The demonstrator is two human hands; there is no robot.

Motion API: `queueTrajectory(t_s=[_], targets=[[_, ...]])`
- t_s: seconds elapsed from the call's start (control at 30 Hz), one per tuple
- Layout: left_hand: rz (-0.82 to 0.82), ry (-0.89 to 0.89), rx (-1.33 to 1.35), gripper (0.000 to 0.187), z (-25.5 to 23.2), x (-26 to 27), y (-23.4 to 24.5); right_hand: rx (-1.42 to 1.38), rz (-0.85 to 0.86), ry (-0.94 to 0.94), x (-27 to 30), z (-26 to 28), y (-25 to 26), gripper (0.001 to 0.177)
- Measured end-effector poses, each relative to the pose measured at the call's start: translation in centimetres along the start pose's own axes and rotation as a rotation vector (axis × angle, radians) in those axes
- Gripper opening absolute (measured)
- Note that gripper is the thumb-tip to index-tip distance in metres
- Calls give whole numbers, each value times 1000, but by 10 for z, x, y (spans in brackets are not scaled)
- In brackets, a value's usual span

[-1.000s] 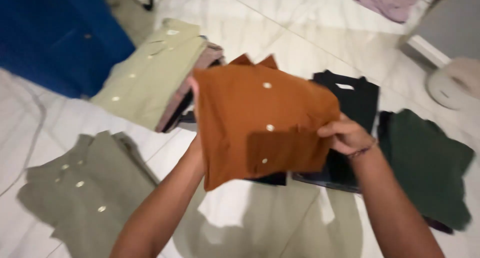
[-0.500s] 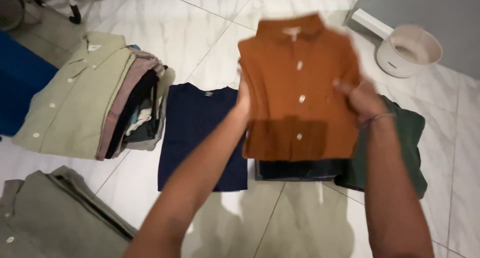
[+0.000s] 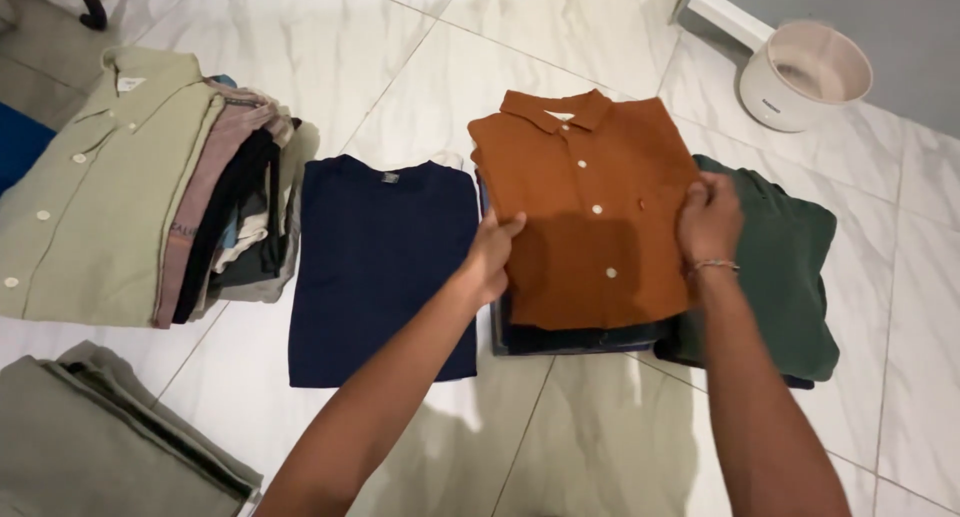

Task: The person organizes folded shirts into stacks on the floor by hand, then carries the stacks and places them onto a storage rack.

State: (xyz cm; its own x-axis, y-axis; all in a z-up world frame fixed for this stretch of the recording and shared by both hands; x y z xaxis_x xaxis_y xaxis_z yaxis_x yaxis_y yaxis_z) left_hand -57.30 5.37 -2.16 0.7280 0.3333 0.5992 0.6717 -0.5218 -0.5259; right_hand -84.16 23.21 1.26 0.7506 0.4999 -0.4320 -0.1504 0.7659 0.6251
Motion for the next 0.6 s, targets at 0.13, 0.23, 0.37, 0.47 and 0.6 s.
queueTrajectory(t_s=[0.13, 0.23, 0.37, 0.47, 0.6], targets=[[-159, -51, -174, 49, 35, -25, 31, 176, 222, -66, 25, -9, -7, 28], [-500, 37, -348, 44, 55, -35, 53, 332, 472, -232, 61, -17, -24, 47], [-872, -340, -513, 51, 51, -2, 27, 312, 122, 20, 84, 23, -21, 49], [-693, -921, -899, 55, 33, 32, -7, 42, 119, 153, 81, 32, -36, 53], [-416, -399, -1374, 70, 41, 16, -18, -87, 464, -189, 79, 3, -66, 61]])
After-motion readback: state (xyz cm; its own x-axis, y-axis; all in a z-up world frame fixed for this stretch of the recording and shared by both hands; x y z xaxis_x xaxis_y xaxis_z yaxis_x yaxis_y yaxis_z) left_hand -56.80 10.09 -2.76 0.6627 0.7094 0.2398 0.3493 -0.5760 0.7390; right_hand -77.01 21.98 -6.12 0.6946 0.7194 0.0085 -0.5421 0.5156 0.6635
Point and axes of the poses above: each hand's wrist, its own x-axis away from the middle knuckle, its own y-axis out of the back of the hand, z = x × y, the point moved 4 cm from there along -x, towards the middle knuckle, and after that the axes turned 13 degrees about y, right-handed, at the moved point
